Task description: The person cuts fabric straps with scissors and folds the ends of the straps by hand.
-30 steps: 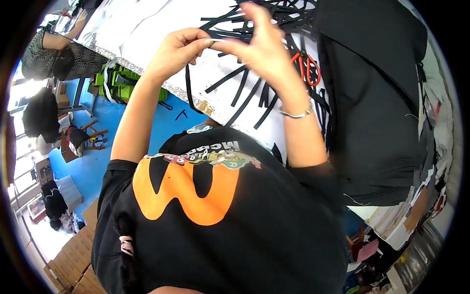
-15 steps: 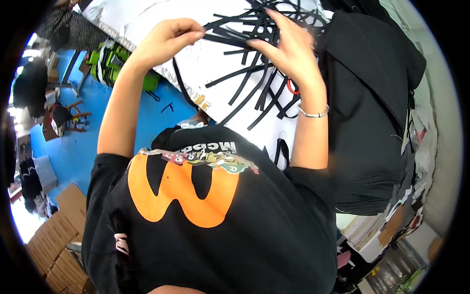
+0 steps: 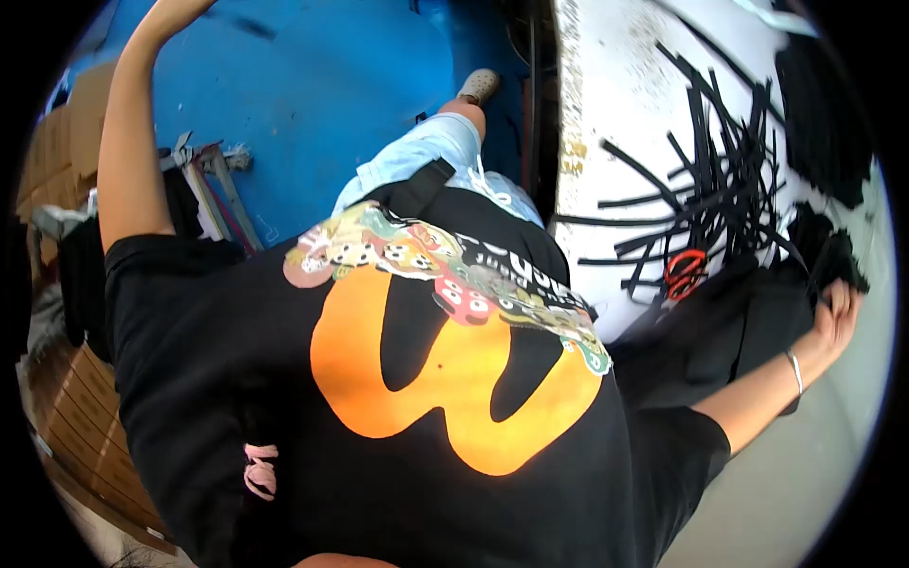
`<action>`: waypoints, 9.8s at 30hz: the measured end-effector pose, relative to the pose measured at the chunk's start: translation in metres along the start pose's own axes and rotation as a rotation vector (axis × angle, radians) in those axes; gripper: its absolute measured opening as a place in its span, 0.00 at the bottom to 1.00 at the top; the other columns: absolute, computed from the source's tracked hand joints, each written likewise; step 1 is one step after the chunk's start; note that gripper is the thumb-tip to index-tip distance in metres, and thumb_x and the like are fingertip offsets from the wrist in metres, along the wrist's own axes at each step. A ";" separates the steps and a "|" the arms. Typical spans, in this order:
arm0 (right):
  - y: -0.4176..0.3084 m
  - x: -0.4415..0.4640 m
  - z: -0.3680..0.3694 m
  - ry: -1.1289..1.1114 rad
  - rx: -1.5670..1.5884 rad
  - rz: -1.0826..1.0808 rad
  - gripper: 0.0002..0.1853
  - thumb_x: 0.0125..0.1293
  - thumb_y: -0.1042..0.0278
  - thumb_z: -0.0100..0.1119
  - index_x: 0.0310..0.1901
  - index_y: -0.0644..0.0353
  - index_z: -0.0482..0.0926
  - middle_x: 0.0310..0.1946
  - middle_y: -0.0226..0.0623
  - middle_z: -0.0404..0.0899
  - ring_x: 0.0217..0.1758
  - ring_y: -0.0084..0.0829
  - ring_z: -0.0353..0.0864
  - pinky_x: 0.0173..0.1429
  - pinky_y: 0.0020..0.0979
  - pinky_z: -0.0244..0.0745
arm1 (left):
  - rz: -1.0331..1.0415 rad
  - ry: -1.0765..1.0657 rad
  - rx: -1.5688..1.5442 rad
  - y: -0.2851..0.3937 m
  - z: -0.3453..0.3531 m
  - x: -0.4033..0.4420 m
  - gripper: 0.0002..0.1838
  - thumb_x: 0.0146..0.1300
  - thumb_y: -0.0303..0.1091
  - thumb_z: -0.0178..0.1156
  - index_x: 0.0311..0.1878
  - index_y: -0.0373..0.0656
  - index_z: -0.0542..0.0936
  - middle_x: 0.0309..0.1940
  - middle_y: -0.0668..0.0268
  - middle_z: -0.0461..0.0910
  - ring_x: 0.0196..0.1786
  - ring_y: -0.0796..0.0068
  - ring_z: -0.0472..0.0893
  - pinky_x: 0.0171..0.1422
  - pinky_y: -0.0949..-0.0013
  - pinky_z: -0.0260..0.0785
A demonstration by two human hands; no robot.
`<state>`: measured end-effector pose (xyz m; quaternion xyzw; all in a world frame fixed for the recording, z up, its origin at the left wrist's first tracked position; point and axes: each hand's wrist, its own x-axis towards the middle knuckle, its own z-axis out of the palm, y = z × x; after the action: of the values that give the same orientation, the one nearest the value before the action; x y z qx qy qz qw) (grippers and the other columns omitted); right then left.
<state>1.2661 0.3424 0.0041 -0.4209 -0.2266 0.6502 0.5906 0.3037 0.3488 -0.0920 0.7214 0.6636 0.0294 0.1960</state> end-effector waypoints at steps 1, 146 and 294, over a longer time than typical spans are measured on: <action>-0.028 0.004 -0.026 0.142 0.016 -0.063 0.17 0.68 0.79 0.47 0.22 0.55 0.58 0.16 0.27 0.49 0.15 0.21 0.45 0.21 0.25 0.44 | -0.024 -0.005 0.108 -0.063 0.004 -0.015 0.15 0.61 0.42 0.62 0.32 0.36 0.81 0.19 0.69 0.73 0.26 0.80 0.71 0.32 0.71 0.65; 0.259 -0.117 0.200 1.504 -1.895 -0.675 0.24 0.59 0.46 0.59 0.40 0.64 0.82 0.36 0.47 0.84 0.41 0.46 0.83 0.48 0.43 0.75 | 0.450 -0.569 -1.146 0.224 0.015 0.094 0.15 0.74 0.38 0.48 0.44 0.36 0.77 0.19 0.77 0.63 0.19 0.90 0.55 0.22 0.82 0.44; 0.354 -0.132 0.430 0.204 -0.587 -0.803 0.06 0.57 0.78 0.64 0.36 0.69 0.81 0.30 0.31 0.77 0.34 0.19 0.73 0.39 0.20 0.67 | 0.501 -0.291 -1.440 0.282 0.022 -0.028 0.06 0.55 0.23 0.68 0.36 0.35 0.83 0.30 0.66 0.82 0.36 0.82 0.79 0.43 0.79 0.71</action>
<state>0.7050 0.2327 -0.0058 -0.5102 -0.4847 0.2365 0.6699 0.5738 0.3045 -0.0159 0.5414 0.2657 0.4018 0.6891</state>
